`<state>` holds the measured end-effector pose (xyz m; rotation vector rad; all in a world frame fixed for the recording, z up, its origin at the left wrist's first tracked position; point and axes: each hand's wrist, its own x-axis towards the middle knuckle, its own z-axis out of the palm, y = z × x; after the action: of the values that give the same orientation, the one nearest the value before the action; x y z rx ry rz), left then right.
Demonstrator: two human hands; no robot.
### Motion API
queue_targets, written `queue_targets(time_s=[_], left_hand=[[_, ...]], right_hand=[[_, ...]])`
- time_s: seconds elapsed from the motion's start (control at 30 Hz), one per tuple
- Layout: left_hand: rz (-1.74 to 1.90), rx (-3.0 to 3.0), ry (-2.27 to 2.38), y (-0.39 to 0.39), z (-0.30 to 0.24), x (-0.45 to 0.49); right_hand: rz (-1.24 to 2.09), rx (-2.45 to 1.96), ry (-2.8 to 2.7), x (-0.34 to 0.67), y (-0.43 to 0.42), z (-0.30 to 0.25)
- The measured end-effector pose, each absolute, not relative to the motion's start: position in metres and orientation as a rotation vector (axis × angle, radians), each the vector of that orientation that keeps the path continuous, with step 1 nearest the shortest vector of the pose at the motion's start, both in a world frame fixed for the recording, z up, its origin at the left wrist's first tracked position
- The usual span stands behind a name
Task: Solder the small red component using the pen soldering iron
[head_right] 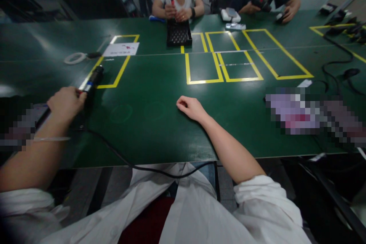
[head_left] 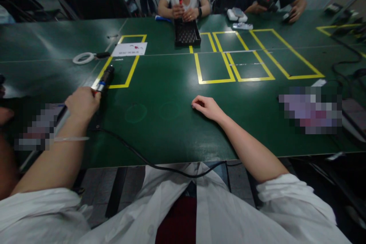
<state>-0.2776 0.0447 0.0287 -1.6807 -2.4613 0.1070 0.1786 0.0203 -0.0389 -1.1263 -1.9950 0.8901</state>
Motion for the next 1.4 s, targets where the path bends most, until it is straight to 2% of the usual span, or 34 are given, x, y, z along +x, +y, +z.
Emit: queue_targets(time_s=[0.1,0.17,0.3,0.43,0.6,0.77,1.0,1.2,1.4], left_hand=[[-0.091,-1.575,-2.457,0.049,0.037,-0.260],[-0.336,-1.726,-2.406,0.051,0.041,-0.235],[-0.990,-2.467,-2.201,0.048,0.040,-0.163],[-1.307,-2.971,-2.083,0.041,0.031,-0.087],[-1.406,-3.396,-1.855,0.032,0.016,-0.032],[-1.513,-3.552,-1.841,0.027,0.002,-0.023],[-1.582,-3.567,-1.906,0.028,-0.014,-0.028],[-1.786,-3.486,-1.996,0.034,-0.027,-0.032],[-1.762,-3.448,-2.088,0.034,-0.028,-0.033]], right_hand=[[0.888,-1.130,-2.003,0.179,0.021,-0.041],[0.898,-1.117,-1.996,0.179,0.022,-0.043],[0.948,-1.083,-1.936,0.178,0.022,-0.045],[1.072,-1.049,-1.835,0.176,0.023,-0.044],[1.331,-0.889,-1.673,0.173,0.023,-0.043],[1.391,-0.781,-1.652,0.169,0.021,-0.044],[1.218,-0.805,-1.776,0.168,0.018,-0.045],[0.984,-0.917,-1.872,0.169,0.017,-0.040],[0.863,-0.998,-1.922,0.170,0.017,-0.039]])
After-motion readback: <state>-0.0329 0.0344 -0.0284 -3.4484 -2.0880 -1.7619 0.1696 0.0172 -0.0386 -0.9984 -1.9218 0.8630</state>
